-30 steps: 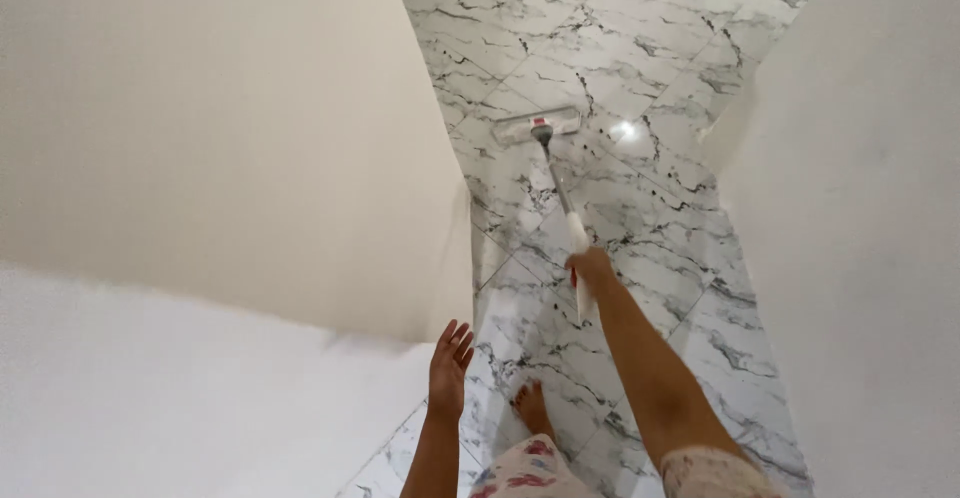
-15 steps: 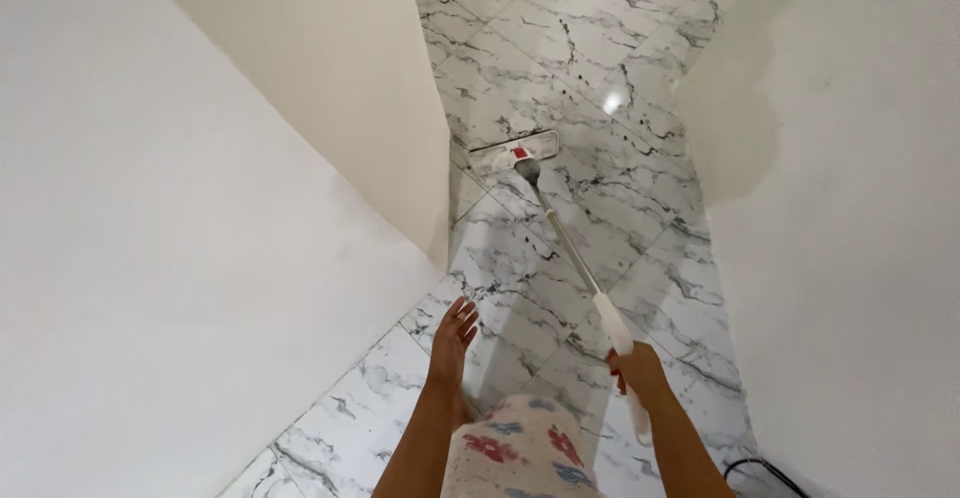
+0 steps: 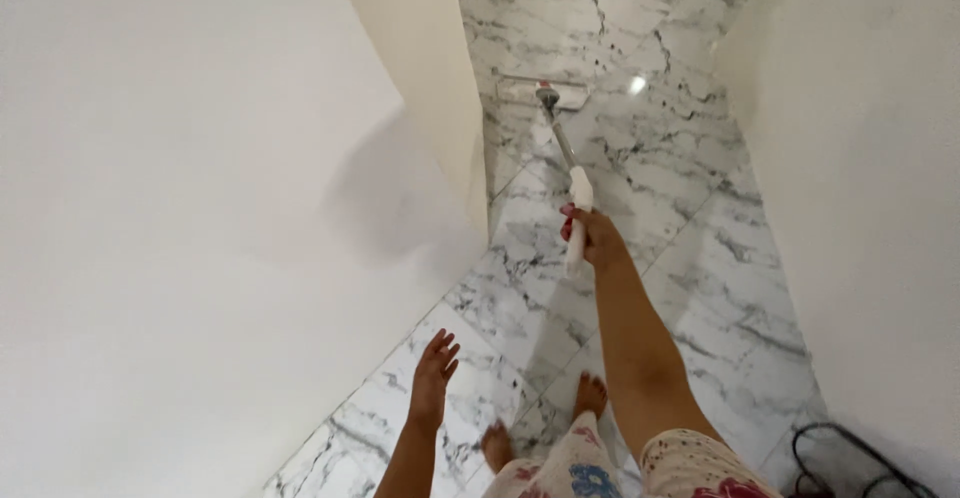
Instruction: Mopping a marble-patterned tiled floor with a spray mop.
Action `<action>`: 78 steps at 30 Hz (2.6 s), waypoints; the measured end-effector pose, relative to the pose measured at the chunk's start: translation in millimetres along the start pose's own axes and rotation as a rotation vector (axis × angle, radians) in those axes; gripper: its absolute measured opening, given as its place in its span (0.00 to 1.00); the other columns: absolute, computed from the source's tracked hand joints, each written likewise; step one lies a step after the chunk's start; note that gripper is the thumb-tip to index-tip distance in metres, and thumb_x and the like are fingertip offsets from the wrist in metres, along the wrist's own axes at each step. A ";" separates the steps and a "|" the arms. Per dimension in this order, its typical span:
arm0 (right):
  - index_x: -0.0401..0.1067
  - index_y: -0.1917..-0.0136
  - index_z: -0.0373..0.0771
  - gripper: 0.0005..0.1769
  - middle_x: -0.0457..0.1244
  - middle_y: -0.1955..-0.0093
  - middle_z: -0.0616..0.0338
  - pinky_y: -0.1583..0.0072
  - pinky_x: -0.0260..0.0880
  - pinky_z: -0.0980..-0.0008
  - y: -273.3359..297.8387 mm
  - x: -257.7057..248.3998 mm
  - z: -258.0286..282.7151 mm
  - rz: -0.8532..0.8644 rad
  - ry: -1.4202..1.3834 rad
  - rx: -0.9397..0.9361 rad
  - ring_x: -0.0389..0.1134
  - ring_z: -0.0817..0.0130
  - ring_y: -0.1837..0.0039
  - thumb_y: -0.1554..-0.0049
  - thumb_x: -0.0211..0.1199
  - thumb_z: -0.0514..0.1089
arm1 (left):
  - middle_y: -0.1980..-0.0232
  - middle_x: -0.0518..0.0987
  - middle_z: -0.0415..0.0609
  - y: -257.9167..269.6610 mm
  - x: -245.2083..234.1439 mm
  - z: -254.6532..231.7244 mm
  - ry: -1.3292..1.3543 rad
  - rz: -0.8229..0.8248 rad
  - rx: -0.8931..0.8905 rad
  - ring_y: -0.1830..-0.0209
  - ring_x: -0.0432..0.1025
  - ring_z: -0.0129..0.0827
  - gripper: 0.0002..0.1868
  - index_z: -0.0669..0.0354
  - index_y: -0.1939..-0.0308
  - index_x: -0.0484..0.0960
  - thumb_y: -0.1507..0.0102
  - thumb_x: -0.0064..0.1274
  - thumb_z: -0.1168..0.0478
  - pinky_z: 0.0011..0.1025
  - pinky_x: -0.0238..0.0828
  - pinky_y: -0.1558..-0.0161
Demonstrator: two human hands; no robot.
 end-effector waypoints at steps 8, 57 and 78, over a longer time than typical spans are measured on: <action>0.75 0.57 0.30 0.09 0.65 0.70 0.52 0.72 0.59 0.57 65.5 21.7 -106.3 -0.046 -0.086 0.034 0.61 0.62 0.76 0.52 0.68 0.36 | 0.25 0.69 0.47 31.0 -35.8 -11.4 0.069 0.108 0.065 0.27 0.65 0.39 0.32 0.54 0.24 0.64 0.32 0.47 0.52 0.38 0.60 0.30; 0.71 0.54 0.28 0.15 0.63 0.69 0.52 0.70 0.62 0.59 -160.4 33.8 100.8 -0.008 -0.268 -0.101 0.60 0.64 0.72 0.46 0.72 0.41 | 0.26 0.70 0.48 -108.2 62.1 -95.2 0.199 0.137 0.090 0.29 0.66 0.38 0.31 0.53 0.25 0.65 0.32 0.45 0.54 0.38 0.61 0.32; 0.73 0.46 0.39 0.15 0.65 0.71 0.53 0.69 0.66 0.57 -184.2 -78.8 74.5 -0.235 0.278 -0.111 0.65 0.61 0.74 0.47 0.66 0.40 | 0.27 0.72 0.47 -194.2 160.9 -100.7 0.186 0.185 -0.006 0.29 0.68 0.36 0.32 0.52 0.24 0.64 0.32 0.45 0.50 0.36 0.61 0.31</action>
Point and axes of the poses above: each hand's wrist, its own y-axis away from the middle knuckle, its own x-axis out of the palm, z = x × y, the point moved 2 cm from there along -y, towards the middle knuckle
